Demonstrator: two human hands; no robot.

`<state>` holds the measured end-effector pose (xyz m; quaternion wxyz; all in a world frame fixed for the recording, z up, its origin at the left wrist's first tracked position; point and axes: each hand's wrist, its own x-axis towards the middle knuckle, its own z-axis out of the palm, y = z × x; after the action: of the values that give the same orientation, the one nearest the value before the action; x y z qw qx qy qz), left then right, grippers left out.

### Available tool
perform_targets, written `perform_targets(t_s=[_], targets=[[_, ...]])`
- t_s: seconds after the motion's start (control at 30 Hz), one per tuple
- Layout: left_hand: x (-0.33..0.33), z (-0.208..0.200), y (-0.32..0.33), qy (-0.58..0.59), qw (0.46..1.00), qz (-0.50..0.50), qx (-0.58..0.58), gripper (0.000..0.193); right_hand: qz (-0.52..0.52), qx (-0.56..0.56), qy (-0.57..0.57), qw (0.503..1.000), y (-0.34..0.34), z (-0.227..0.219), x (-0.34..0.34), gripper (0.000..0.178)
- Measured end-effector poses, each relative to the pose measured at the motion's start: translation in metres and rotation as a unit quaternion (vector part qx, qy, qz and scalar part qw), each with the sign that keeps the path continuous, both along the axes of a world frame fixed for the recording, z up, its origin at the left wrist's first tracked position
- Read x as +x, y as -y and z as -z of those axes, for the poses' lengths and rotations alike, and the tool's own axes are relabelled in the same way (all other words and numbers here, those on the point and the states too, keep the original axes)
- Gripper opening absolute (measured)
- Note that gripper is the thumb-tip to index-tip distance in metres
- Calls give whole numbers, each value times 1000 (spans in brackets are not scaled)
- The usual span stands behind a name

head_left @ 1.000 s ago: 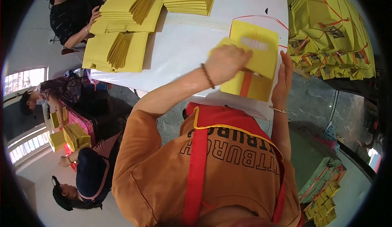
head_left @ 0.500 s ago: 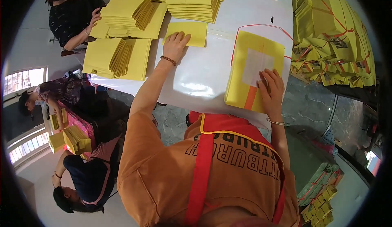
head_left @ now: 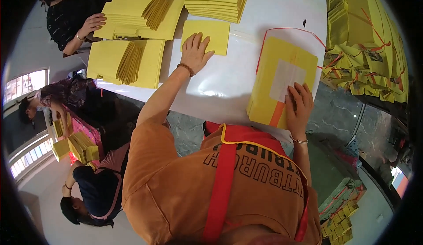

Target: Manually folding yellow paper with silver foil inserts at a workbench.

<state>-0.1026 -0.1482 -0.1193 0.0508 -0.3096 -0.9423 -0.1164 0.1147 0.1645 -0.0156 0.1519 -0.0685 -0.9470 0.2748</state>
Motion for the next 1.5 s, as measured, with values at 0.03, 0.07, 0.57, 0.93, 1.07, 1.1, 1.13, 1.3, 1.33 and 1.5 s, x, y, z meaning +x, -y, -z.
perform_targets(t_s=[0.03,0.07,0.57,0.93,1.07,1.1,1.13,1.3,1.33,1.5], targets=[[0,1,-2,-9,1000,-2,-6,55,3,7,2,1000,-1,-1,-1,29],[-1,2,-3,-18,1000,-5,-12,54,0,7,1,1000,-1,0,-2,29],[0,-17,-32,8,992,-88,-93,63,-5,-1,-26,1000,-4,7,-1,29],[0,-34,-35,33,993,-94,-71,63,-8,22,-52,998,-6,11,1,29],[3,-39,-35,-34,995,-77,-56,50,-11,25,-54,998,-6,12,2,29],[6,-40,-35,-75,995,-55,-45,43,-11,26,-56,998,-6,13,3,29],[7,-41,-37,-76,995,-53,-46,43,-11,27,-58,998,-6,14,3,28],[51,-75,-80,-26,978,94,182,27,3,30,-57,998,-9,18,2,28],[68,-88,-86,-14,966,156,208,31,-1,29,-61,998,-9,19,2,27],[142,-118,-110,51,921,345,174,38,6,-2,-53,999,-8,16,-3,24]])
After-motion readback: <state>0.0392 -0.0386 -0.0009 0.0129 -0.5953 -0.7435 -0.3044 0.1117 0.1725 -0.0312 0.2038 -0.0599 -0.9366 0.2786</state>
